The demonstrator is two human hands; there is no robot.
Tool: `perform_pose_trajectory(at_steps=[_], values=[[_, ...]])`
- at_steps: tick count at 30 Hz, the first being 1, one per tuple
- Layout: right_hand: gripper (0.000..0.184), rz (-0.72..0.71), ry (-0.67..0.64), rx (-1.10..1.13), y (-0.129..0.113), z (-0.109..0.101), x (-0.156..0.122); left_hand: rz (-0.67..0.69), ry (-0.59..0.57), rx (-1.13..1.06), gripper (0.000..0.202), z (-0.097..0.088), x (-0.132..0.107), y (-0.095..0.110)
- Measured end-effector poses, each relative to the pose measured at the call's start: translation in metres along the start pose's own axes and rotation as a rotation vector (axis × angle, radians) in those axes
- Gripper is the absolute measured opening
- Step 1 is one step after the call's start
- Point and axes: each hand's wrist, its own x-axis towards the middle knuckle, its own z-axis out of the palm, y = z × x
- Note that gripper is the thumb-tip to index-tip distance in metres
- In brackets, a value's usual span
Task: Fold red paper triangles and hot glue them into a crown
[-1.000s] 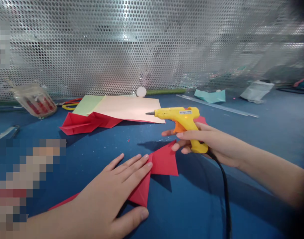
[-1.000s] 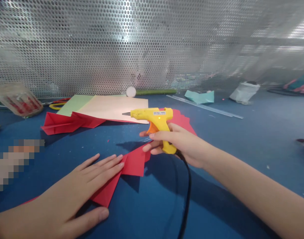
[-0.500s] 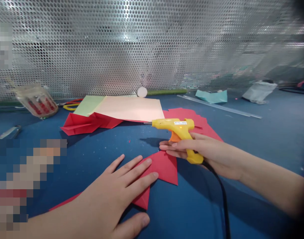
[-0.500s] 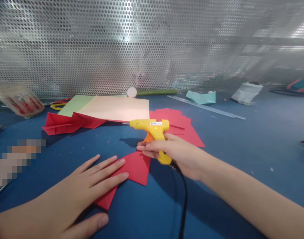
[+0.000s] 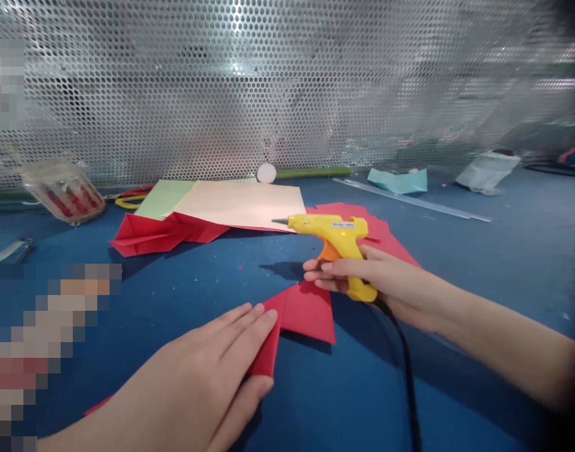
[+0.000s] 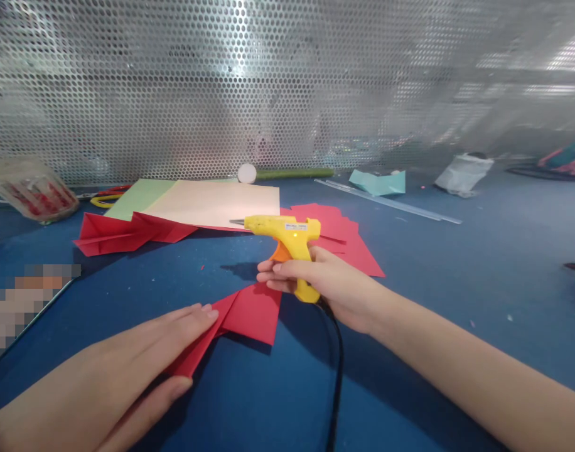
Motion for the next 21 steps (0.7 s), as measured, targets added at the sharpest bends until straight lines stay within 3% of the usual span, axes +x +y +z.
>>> perform_pose_trajectory(at_steps=[4,9,13,16,21], values=[[0.011,-0.213,-0.168,-0.062,-0.009,-0.015,-0.002,-0.176,0.217,-0.232,0.043,0.007,-0.003,0.001],[0.017,-0.206,-0.428,-0.171,-0.024,-0.037,-0.008,-0.543,0.131,-0.429,0.038,0.012,-0.005,0.004],[0.015,-0.18,-0.607,-0.359,-0.027,-0.051,-0.005,-0.588,0.184,-0.465,0.038,0.015,-0.007,0.006],[0.016,-0.157,-0.6,-0.424,-0.027,-0.056,-0.004,-0.594,0.164,-0.483,0.04,0.014,-0.007,0.008],[0.004,-0.108,-0.639,-0.568,-0.026,-0.049,-0.011,-0.597,0.046,-0.511,0.047,0.008,-0.003,0.008]])
